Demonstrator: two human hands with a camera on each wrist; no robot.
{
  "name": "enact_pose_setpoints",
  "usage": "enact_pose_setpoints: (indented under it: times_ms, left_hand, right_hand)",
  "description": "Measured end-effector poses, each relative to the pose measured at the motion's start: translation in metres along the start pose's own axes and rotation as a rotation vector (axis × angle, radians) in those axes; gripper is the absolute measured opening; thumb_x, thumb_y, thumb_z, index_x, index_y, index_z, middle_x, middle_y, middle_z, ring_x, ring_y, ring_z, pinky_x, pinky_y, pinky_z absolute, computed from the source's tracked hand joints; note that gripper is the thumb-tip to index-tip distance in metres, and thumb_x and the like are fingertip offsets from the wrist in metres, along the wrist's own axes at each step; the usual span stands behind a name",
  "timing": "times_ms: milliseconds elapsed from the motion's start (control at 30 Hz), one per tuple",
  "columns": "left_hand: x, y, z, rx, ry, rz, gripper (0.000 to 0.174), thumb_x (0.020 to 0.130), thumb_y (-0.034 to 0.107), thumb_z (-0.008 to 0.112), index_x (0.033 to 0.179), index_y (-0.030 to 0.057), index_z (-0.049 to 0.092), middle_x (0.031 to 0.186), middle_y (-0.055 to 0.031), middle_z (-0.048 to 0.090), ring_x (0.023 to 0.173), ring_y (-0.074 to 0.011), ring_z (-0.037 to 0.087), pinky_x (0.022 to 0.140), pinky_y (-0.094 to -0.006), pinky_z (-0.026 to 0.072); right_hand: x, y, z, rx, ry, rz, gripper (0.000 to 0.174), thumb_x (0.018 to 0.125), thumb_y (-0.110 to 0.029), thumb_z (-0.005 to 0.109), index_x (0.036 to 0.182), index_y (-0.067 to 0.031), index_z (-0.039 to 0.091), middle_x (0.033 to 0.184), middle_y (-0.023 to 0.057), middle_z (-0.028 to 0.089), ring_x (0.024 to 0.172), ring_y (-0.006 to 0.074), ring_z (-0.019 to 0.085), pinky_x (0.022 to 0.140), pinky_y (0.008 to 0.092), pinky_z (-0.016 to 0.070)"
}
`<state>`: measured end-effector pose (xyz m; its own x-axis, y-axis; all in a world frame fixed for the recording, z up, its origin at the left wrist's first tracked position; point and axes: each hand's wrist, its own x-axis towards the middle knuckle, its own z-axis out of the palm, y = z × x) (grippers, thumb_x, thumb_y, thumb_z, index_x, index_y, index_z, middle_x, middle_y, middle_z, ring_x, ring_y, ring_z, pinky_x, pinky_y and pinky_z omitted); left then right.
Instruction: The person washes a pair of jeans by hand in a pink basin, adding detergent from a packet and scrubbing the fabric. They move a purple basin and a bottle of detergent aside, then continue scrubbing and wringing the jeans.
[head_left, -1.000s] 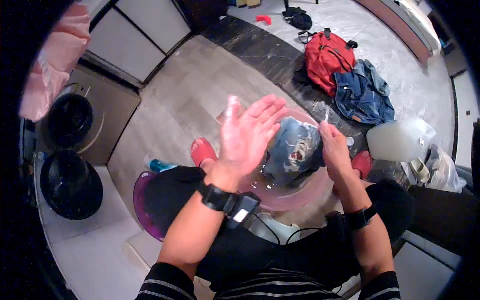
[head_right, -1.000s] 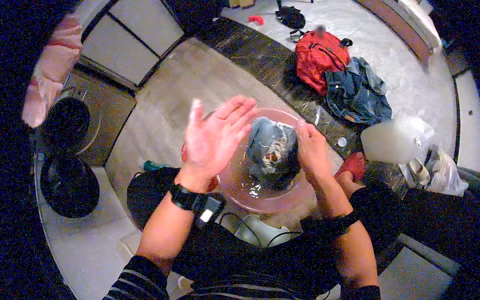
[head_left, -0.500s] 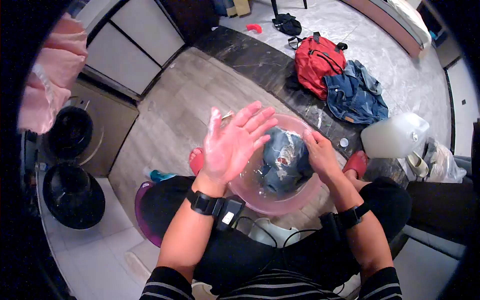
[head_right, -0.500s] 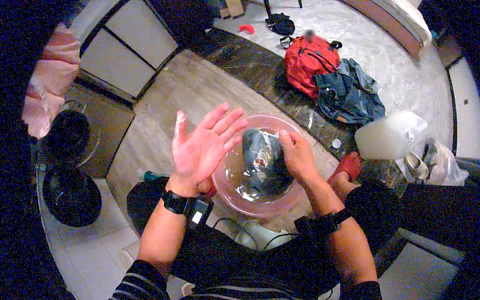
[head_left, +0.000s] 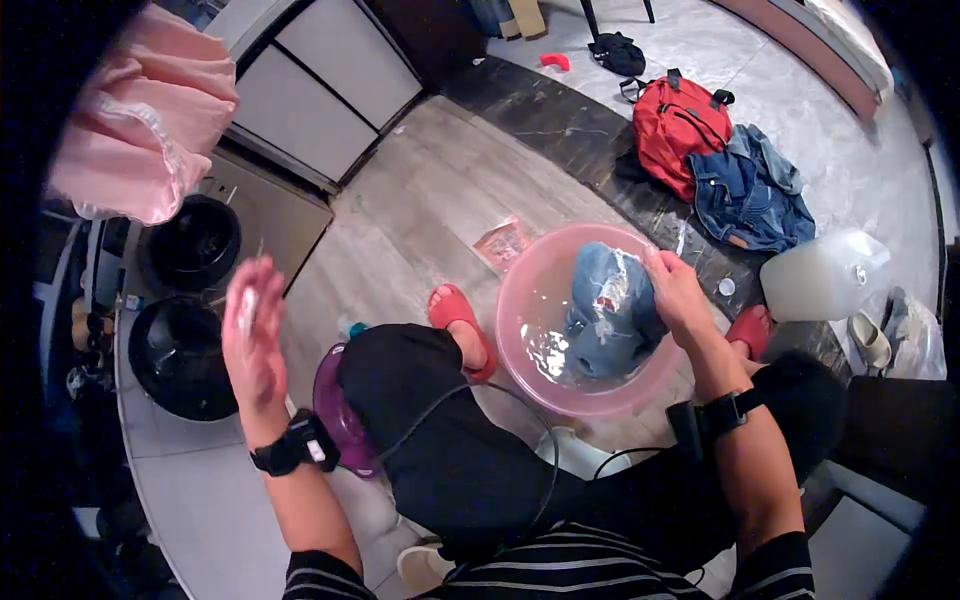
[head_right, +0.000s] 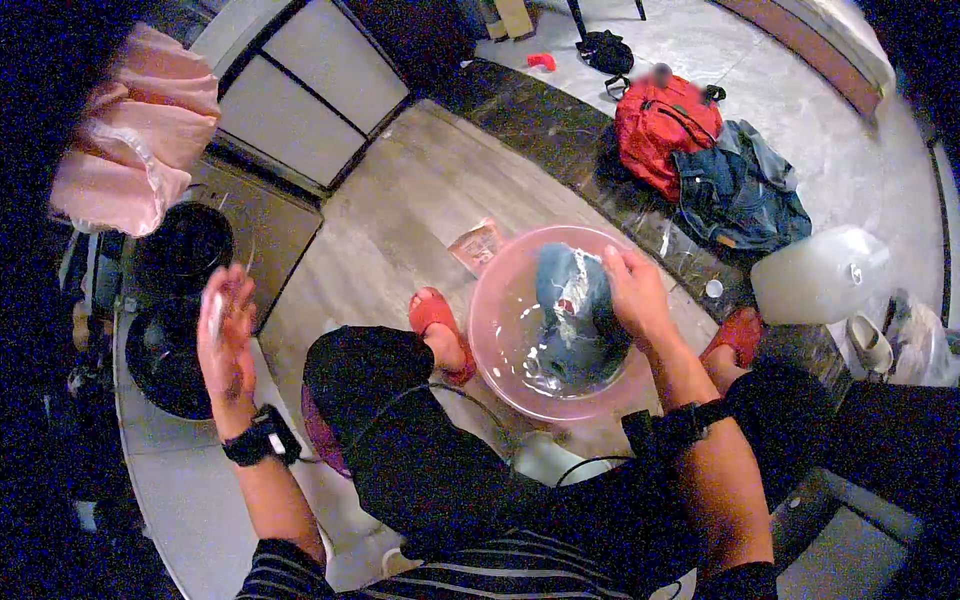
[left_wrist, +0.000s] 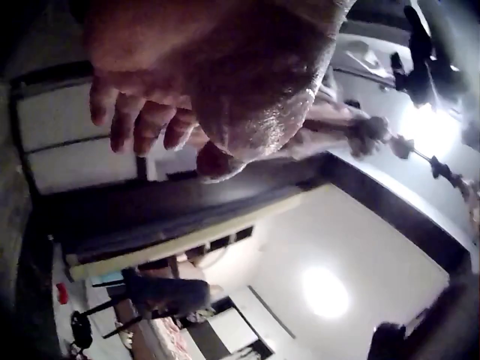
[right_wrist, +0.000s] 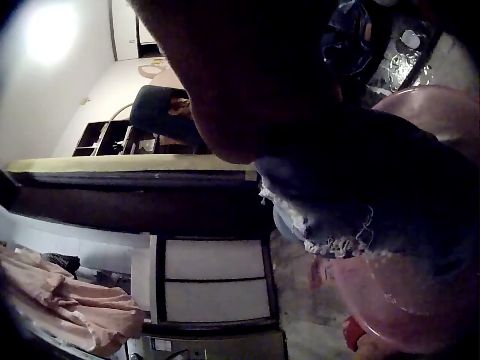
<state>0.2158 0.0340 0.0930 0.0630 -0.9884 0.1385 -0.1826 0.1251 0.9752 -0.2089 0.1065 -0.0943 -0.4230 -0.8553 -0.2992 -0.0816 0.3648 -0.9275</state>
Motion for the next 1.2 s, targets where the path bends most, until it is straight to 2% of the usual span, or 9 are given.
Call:
enact_pose_setpoints:
  times_ms: [200, 333, 400, 500, 700, 867, 1000, 1133, 1200]
  left_hand:
    - [-0.093, -0.093, -0.068, -0.156, 0.136, -0.540, 0.050, 0.092, 0.038, 0.053, 0.131, 0.0078, 0.045, 0.133, -0.0125, 0.049, 0.113, -0.0233, 0.052, 0.090, -0.0355, 0.0416]
    - [-0.167, -0.191, -0.104, 0.714, -0.510, -0.950, 0.042, 0.090, 0.027, 0.057, 0.126, 0.0061, 0.051, 0.120, -0.0126, 0.059, 0.100, -0.0221, 0.059, 0.084, -0.0338, 0.0471]
    - [-0.201, -0.209, -0.093, 0.354, -0.795, -0.627, 0.044, 0.088, 0.019, 0.056, 0.128, 0.0041, 0.049, 0.122, -0.0112, 0.058, 0.105, -0.0222, 0.058, 0.090, -0.0314, 0.0458]
    - [-0.215, -0.199, -0.039, 0.055, -0.837, -0.775, 0.044, 0.088, 0.022, 0.055, 0.129, 0.0043, 0.049, 0.125, -0.0107, 0.056, 0.108, -0.0226, 0.057, 0.091, -0.0330, 0.0453]
    - [-0.223, -0.159, -0.050, -0.334, -0.545, -1.036, 0.046, 0.090, 0.028, 0.055, 0.129, 0.0047, 0.048, 0.131, -0.0098, 0.051, 0.113, -0.0233, 0.054, 0.094, -0.0364, 0.0444]
    - [-0.210, -0.092, -0.073, -0.642, -0.231, -0.736, 0.046, 0.092, 0.036, 0.052, 0.129, 0.0084, 0.048, 0.137, -0.0081, 0.046, 0.115, -0.0222, 0.053, 0.092, -0.0382, 0.0452]
    - [-0.256, -0.130, -0.091, 0.254, -0.346, -1.007, 0.038, 0.090, 0.025, 0.055, 0.123, 0.0062, 0.052, 0.115, -0.0075, 0.059, 0.102, -0.0167, 0.057, 0.083, -0.0323, 0.0459]
    - [-0.306, -0.145, -0.068, 0.590, -0.757, -1.082, 0.018, 0.083, 0.012, 0.057, 0.097, 0.0020, 0.063, 0.082, -0.0019, 0.062, 0.077, -0.0126, 0.056, 0.068, -0.0262, 0.0448]
    - [-0.306, -0.125, -0.053, 0.586, -0.667, -1.012, 0.013, 0.082, 0.010, 0.059, 0.090, 0.0009, 0.063, 0.076, -0.0015, 0.060, 0.071, -0.0114, 0.054, 0.065, -0.0268, 0.0444]
  right_hand:
    - [-0.005, -0.008, 0.000, -0.034, -0.044, 0.021, 0.042, 0.094, -0.039, 0.050, 0.101, 0.0008, 0.062, 0.086, -0.0002, 0.059, 0.080, 0.0097, 0.049, 0.074, 0.0249, 0.0403]
    - [0.002, 0.006, 0.003, -0.043, -0.067, -0.010, 0.042, 0.094, -0.039, 0.050, 0.101, 0.0011, 0.061, 0.087, 0.0005, 0.059, 0.081, 0.0093, 0.050, 0.076, 0.0249, 0.0413]
    - [0.004, 0.012, 0.005, -0.044, -0.049, 0.009, 0.043, 0.092, -0.040, 0.051, 0.100, 0.0012, 0.063, 0.088, 0.0073, 0.064, 0.080, 0.0148, 0.056, 0.076, 0.0299, 0.0444]
    - [0.006, 0.017, 0.006, -0.056, -0.048, -0.025, 0.045, 0.091, -0.041, 0.052, 0.099, 0.0014, 0.065, 0.088, 0.0110, 0.066, 0.080, 0.0178, 0.059, 0.077, 0.0327, 0.0457]
    - [0.008, 0.022, 0.005, -0.132, -0.057, -0.053, 0.046, 0.092, -0.042, 0.051, 0.099, 0.0009, 0.065, 0.088, 0.0122, 0.067, 0.082, 0.0204, 0.061, 0.079, 0.0331, 0.0459]
    - [0.011, 0.025, 0.010, -0.150, -0.090, -0.044, 0.046, 0.091, -0.042, 0.052, 0.100, 0.0002, 0.066, 0.089, 0.0122, 0.068, 0.083, 0.0212, 0.062, 0.078, 0.0337, 0.0463]
    - [0.008, 0.020, 0.012, -0.164, -0.090, -0.061, 0.045, 0.091, -0.043, 0.053, 0.098, 0.0001, 0.066, 0.088, 0.0109, 0.067, 0.081, 0.0197, 0.062, 0.077, 0.0337, 0.0466]
    - [0.011, 0.023, 0.012, -0.169, -0.106, -0.076, 0.045, 0.091, -0.042, 0.053, 0.099, -0.0001, 0.066, 0.087, 0.0103, 0.067, 0.080, 0.0191, 0.061, 0.076, 0.0335, 0.0466]
    - [0.010, 0.023, 0.013, -0.163, -0.117, -0.078, 0.045, 0.091, -0.042, 0.053, 0.099, 0.0001, 0.065, 0.086, 0.0104, 0.067, 0.080, 0.0188, 0.061, 0.076, 0.0333, 0.0466]
